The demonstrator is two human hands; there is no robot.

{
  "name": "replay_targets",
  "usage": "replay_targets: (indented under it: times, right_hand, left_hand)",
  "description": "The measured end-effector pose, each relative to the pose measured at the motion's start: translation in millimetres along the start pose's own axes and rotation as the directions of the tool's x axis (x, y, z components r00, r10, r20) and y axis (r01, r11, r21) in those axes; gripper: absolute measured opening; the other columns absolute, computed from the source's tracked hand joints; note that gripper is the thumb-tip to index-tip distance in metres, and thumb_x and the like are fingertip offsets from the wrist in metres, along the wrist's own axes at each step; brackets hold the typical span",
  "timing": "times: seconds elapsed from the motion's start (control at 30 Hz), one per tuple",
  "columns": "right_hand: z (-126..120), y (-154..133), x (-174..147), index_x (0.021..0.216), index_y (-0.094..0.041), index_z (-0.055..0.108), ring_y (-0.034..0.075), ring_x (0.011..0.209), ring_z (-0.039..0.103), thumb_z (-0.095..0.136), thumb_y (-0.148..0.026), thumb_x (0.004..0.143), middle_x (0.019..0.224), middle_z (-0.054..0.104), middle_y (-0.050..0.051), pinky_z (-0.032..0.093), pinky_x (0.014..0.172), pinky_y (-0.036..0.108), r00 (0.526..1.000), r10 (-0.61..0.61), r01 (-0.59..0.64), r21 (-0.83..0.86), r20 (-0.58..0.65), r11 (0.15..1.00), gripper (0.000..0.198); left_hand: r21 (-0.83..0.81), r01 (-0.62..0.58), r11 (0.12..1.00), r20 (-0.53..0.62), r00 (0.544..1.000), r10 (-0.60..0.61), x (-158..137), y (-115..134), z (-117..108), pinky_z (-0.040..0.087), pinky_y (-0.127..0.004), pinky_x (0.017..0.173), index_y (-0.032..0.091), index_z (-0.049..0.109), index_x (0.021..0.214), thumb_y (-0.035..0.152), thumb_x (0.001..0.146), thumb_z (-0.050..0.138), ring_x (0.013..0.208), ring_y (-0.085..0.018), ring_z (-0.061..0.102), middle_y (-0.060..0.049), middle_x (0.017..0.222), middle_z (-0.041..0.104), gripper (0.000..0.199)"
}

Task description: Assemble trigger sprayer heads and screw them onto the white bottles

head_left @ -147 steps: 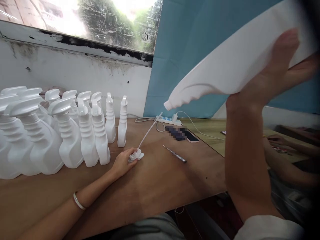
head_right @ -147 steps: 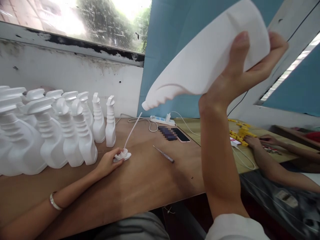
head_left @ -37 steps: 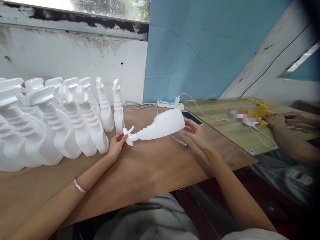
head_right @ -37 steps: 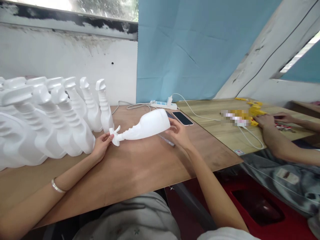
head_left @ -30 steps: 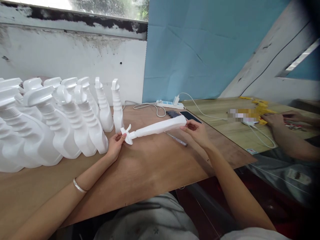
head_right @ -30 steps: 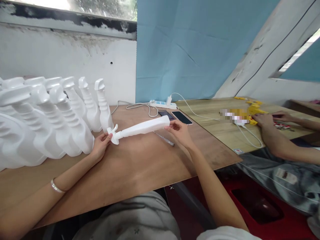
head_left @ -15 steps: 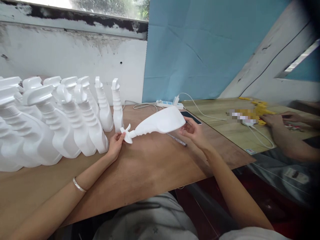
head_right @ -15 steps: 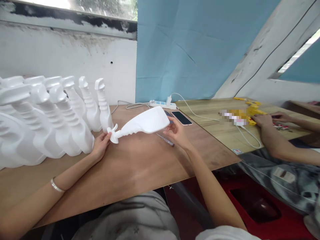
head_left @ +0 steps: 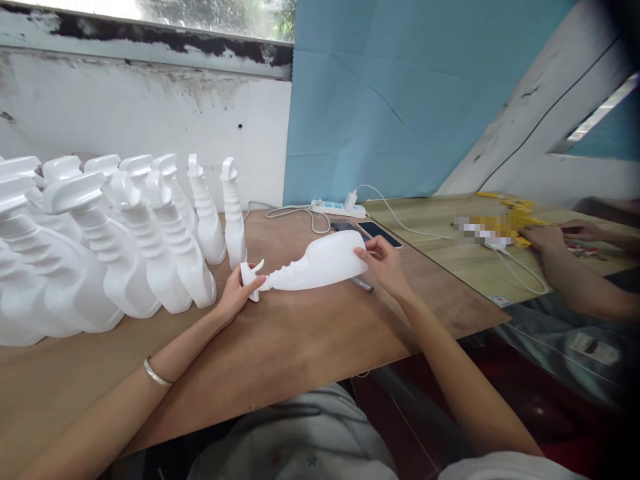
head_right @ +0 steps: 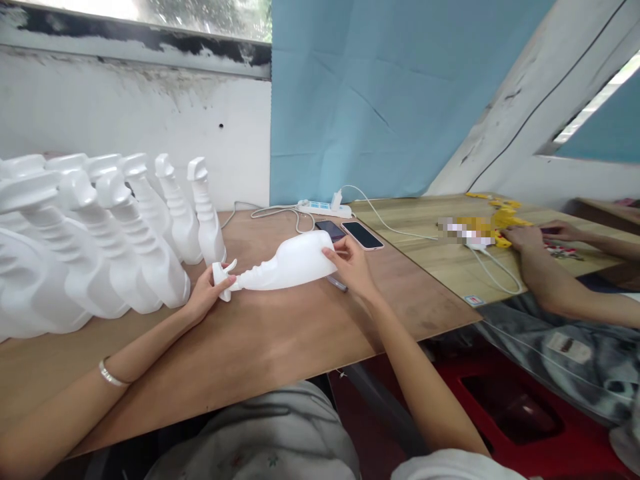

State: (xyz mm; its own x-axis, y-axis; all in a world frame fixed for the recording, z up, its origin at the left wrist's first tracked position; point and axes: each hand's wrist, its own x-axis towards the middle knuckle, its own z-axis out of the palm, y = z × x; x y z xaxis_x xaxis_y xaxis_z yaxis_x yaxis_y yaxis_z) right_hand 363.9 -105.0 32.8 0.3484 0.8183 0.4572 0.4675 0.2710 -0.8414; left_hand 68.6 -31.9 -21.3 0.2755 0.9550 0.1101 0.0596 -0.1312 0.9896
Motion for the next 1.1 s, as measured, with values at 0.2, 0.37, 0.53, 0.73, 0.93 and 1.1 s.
replay_targets:
  times: [0.2,0.37,0.53,0.73,0.93,1.1]
  right_hand:
    - [-3.9,4.7,1.8,0.086,-0.021,0.058,0.018,0.091,0.056,0.052,-0.048,0.072,0.106,0.057,0.004,0.048,0.073,0.03,0.982,0.115,-0.146,0.213,0.151,0.966,0.031]
    - [-10.2,-1.5,0.5,0.103,-0.026,0.057,0.022,0.104,0.051,0.064,-0.038,0.061,0.119,0.051,0.002,0.045,0.085,0.036,0.958,0.005,-0.094,0.294,0.287,0.951,0.045]
    - [-7.8,-7.4,-1.0,0.099,-0.024,0.058,0.018,0.088,0.055,0.073,-0.034,0.056,0.107,0.053,0.004,0.046,0.081,0.034,0.974,-0.077,0.044,0.155,0.214,0.987,0.047]
    - [-6.7,-10.4,-2.2,0.071,-0.019,0.05,0.022,0.11,0.045,0.074,-0.038,0.055,0.119,0.046,0.006,0.041,0.089,0.035,0.963,-0.196,0.184,0.084,0.187,0.979,0.034]
    - [-5.0,-9.3,-3.8,0.086,-0.023,0.043,0.022,0.122,0.036,0.068,-0.051,0.059,0.132,0.038,0.007,0.039,0.092,0.035,0.933,-0.137,0.063,0.223,0.333,0.973,0.046]
    - [-1.8,-4.2,-1.4,0.078,-0.021,0.043,0.02,0.111,0.047,0.066,-0.048,0.063,0.125,0.046,0.004,0.043,0.088,0.034,0.984,0.003,-0.03,0.149,0.181,0.988,0.038]
  left_hand:
    - [-0.211,0.07,0.975,-0.011,0.997,-0.074,3.3,-2.2,2.3,0.049,-0.029,0.057,0.015,0.048,0.101,0.041,0.064,0.068,0.063,-0.017,0.06,-0.005,0.085,0.059,0.05]
    - [-0.27,0.049,0.962,-0.034,0.998,-0.06,5.1,-2.5,1.8,0.048,-0.025,0.053,0.012,0.049,0.1,0.04,0.066,0.066,0.058,-0.013,0.058,-0.006,0.081,0.06,0.047]
    - [-0.293,0.02,0.956,-0.037,0.999,-0.032,5.6,-4.7,0.4,0.046,-0.022,0.05,0.013,0.047,0.1,0.04,0.067,0.066,0.054,-0.011,0.056,-0.002,0.074,0.059,0.047]
    - [-0.317,0.024,0.948,-0.023,0.999,-0.033,6.1,-4.0,0.5,0.047,-0.023,0.051,0.013,0.047,0.098,0.04,0.065,0.067,0.055,-0.011,0.056,-0.001,0.074,0.057,0.046]
    - [-0.345,0.022,0.938,-0.008,1.0,-0.026,6.1,-6.5,1.3,0.046,-0.024,0.059,0.014,0.046,0.098,0.037,0.064,0.068,0.062,-0.012,0.057,-0.001,0.077,0.059,0.047]
    - [-0.368,0.056,0.928,0.09,0.996,-0.025,2.0,-5.7,5.1,0.044,-0.03,0.079,0.016,0.044,0.104,0.024,0.055,0.075,0.09,-0.019,0.058,-0.009,0.101,0.061,0.059]
